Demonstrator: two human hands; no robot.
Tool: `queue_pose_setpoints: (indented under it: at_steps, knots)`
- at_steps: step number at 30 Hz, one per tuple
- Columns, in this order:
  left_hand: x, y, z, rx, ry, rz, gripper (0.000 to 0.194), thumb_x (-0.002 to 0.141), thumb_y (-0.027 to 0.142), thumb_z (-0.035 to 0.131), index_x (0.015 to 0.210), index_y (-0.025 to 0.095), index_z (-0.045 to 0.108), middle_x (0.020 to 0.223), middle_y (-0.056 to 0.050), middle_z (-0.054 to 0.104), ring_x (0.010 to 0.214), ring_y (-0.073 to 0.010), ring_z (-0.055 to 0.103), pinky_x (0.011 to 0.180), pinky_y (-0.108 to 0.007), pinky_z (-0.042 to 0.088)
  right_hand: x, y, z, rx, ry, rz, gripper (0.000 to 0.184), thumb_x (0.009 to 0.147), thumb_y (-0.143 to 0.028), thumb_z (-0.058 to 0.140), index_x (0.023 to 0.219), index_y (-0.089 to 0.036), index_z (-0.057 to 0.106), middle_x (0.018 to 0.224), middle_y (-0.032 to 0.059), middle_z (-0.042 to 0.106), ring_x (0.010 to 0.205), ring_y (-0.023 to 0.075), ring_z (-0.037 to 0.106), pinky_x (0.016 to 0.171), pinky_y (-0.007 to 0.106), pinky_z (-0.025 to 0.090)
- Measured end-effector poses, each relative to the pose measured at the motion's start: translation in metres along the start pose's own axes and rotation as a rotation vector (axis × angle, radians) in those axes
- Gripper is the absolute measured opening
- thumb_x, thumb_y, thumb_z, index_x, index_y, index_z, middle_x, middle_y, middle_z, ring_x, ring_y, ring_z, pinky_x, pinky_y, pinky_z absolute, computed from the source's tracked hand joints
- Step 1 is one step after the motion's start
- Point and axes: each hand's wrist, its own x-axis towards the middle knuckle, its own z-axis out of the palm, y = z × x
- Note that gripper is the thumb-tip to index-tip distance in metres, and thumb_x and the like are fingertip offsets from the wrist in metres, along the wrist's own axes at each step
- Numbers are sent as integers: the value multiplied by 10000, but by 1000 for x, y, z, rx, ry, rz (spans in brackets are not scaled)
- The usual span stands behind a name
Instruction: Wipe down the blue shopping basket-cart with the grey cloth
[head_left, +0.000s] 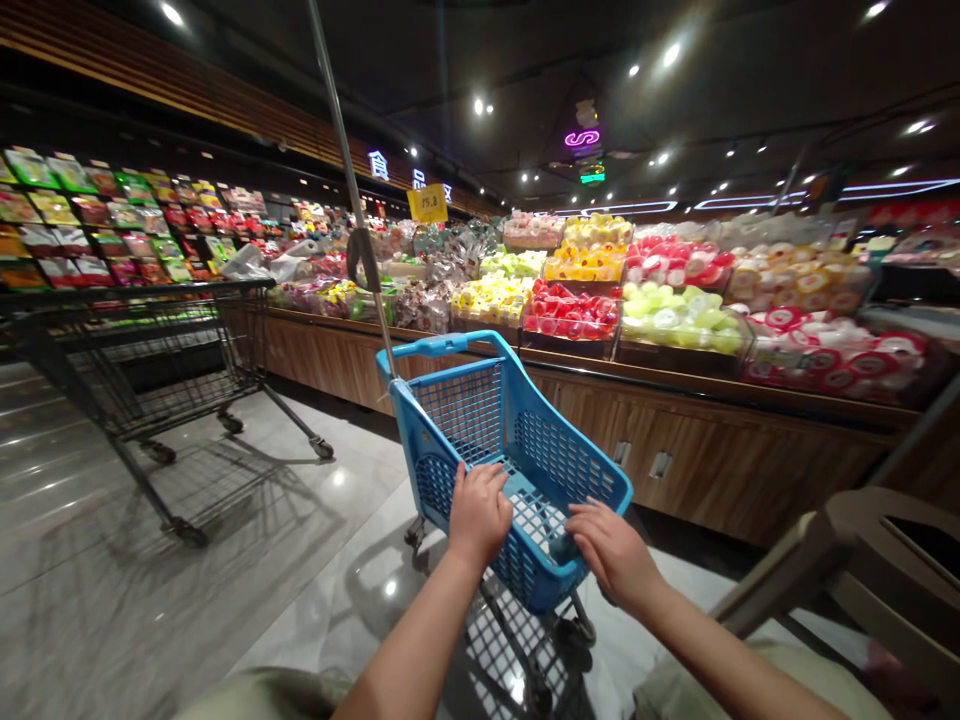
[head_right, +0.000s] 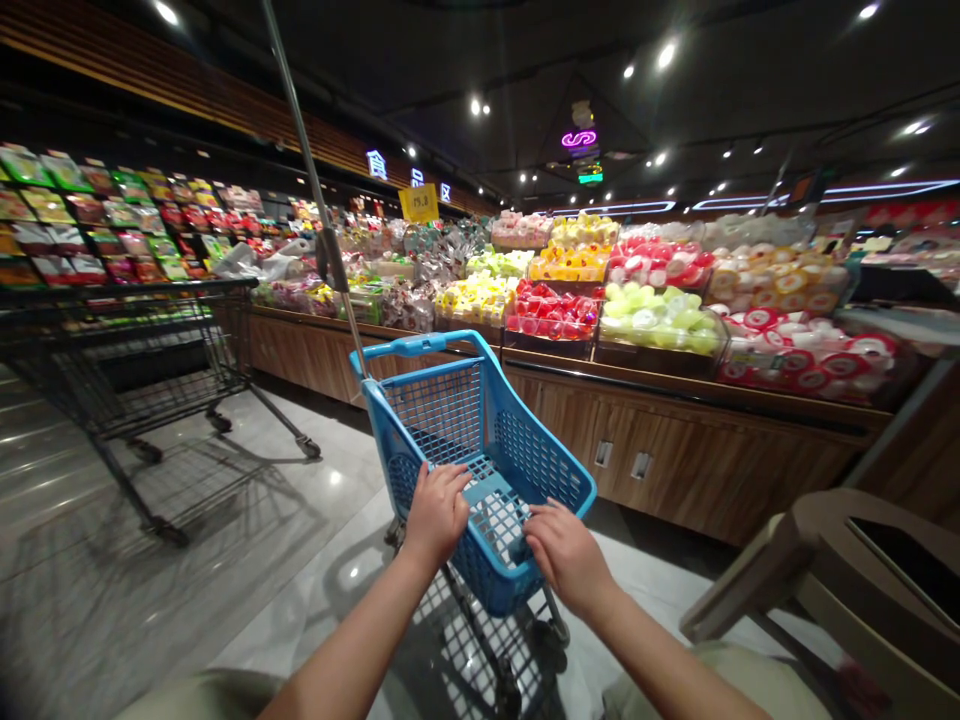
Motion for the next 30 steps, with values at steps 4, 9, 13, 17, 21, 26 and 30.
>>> queue_pose_setpoints:
  at_steps: [4, 9, 13, 17, 21, 26, 30]
  knots:
    - [0, 1, -1, 2, 1, 4, 381, 823, 146, 434, 1108, 177, 685, 1207, -78, 674, 1172, -239, 546, 1161, -542, 207, 1, -31, 6, 12, -20, -61, 261, 949, -220, 454, 1165, -197, 600, 1098, 96, 698, 1143, 246, 598, 1024, 517, 456]
    - [-1, 0, -3, 10, -8, 22, 384, 816, 142, 441, 1106, 191, 688, 1210, -74, 674, 1162, -238, 553, 1149, -546, 233, 1, -28, 3, -20, -70, -99, 256, 941, -248, 452, 1122, -194, 624, 1087, 106, 693, 1130, 245, 600, 1036, 497, 446]
    - [-1, 0, -3, 12, -17, 35, 371, 823, 147, 448, 1090, 205, 698, 1209, -69, 677, 1167, -242, 551, 1151, -549, 228, -2, 0, -4, -28, -105, -110, 255, 963, -292, 425, 1081, -203, 632, 1047, 92, 691, 1077, 223, 620, 1022, 454, 464]
    - [-1, 1, -1, 14, -13, 33, 354, 823, 148, 452, 1058, 214, 707, 1203, -54, 680, 1170, -243, 548, 1150, -549, 231, -6, 47, -17, -66, -111, -59, 269, 979, -322, 412, 1063, -212, 642, 1054, 83, 686, 1073, 223, 620, 997, 442, 485]
    - [-1, 3, 1, 1, -11, 20, 358, 822, 153, 440, 1057, 205, 706, 1191, -59, 683, 1171, -245, 545, 1155, -551, 214, -8, 80, -24, -58, -110, -2, 261, 984, -311, 414, 1066, -216, 644, 1079, 74, 675, 1080, 215, 613, 994, 427, 491]
    - [-2, 5, 3, -19, 14, -3, 370, 815, 156, 433, 1070, 187, 699, 1182, -70, 683, 1160, -251, 546, 1161, -557, 193, -9, 65, -16, -22, -48, 44, 242, 976, -241, 415, 1067, -216, 637, 1058, 73, 681, 1125, 235, 590, 1010, 481, 464]
    - [-3, 6, 2, -28, 19, -7, 374, 811, 152, 434, 1075, 178, 698, 1183, -75, 681, 1155, -252, 545, 1168, -558, 175, -10, 23, -8, 6, -24, 21, 262, 958, -224, 446, 1160, -224, 613, 1104, 80, 683, 1159, 253, 574, 1016, 517, 446]
